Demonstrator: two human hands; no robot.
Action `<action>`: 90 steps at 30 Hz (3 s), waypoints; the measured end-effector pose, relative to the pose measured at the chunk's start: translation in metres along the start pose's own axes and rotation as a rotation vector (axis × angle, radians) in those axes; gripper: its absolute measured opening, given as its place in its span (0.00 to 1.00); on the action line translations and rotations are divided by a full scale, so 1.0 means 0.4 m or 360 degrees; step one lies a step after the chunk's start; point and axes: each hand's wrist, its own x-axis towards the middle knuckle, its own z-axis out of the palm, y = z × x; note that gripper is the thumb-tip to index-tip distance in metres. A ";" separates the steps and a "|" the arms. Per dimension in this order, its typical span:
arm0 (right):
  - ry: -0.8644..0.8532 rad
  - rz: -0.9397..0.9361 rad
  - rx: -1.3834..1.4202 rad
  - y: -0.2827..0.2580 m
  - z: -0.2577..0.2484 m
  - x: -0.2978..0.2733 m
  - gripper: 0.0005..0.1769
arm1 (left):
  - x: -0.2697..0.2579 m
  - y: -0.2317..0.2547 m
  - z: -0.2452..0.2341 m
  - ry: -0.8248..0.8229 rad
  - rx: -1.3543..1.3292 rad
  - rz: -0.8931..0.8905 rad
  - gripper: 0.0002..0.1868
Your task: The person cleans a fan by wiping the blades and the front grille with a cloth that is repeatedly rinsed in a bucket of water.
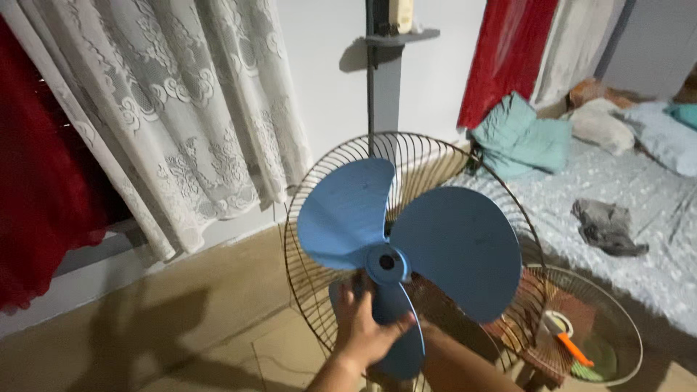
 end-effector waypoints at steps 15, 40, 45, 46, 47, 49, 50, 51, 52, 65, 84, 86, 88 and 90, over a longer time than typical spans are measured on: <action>0.0106 0.0026 -0.0039 0.002 0.014 -0.010 0.25 | -0.001 0.086 -0.036 -0.0094 -0.0024 -0.0033 0.65; 0.0751 0.0245 0.0014 -0.136 0.190 -0.292 0.21 | 0.068 0.039 -0.022 -0.0007 -0.0380 0.0088 0.56; 0.0566 -0.0239 0.0138 -0.128 0.166 -0.297 0.16 | 0.067 0.000 -0.004 -0.0131 -0.0309 -0.0118 0.51; 0.0327 -0.0314 0.0081 -0.137 0.137 -0.251 0.14 | 0.073 -0.003 -0.001 -0.0147 -0.0305 -0.0145 0.50; 0.0087 -0.0387 0.0023 -0.141 0.109 -0.217 0.13 | 0.076 -0.003 0.001 -0.0164 -0.0301 -0.0171 0.49; 0.0372 -0.0249 -0.0233 -0.155 0.080 -0.135 0.16 | 0.067 0.005 -0.005 -0.0087 -0.0159 -0.0065 0.53; 0.0514 -0.0183 -0.0363 -0.160 0.079 -0.108 0.18 | 0.065 0.010 -0.007 -0.0047 -0.0091 -0.0008 0.56; 0.0545 -0.0152 -0.0319 -0.149 0.085 -0.113 0.19 | 0.067 0.014 -0.008 -0.0052 -0.0093 -0.0042 0.57; 0.0577 -0.0116 -0.0277 -0.136 0.102 -0.128 0.20 | 0.070 0.017 -0.007 -0.0056 -0.0096 -0.0080 0.59; 0.1219 -0.0267 -0.1334 0.000 0.200 -0.404 0.21 | 0.080 0.076 0.012 -0.0023 -0.0162 -0.0407 0.53; 0.1127 -0.0928 -0.3038 -0.353 0.313 -0.399 0.11 | 0.078 0.136 0.048 -0.0419 -0.0378 -0.0800 0.49; 0.0950 -0.0969 -0.3021 -0.340 0.317 -0.434 0.15 | 0.078 0.134 0.068 -0.0470 -0.0366 -0.0856 0.46; 0.0822 -0.0969 -0.3187 -0.328 0.316 -0.463 0.24 | 0.092 0.128 0.089 -0.0315 -0.0400 -0.0753 0.45; 0.0571 -0.1119 -0.3515 -0.338 0.320 -0.487 0.28 | 0.096 0.134 0.093 -0.0326 -0.0439 -0.0765 0.43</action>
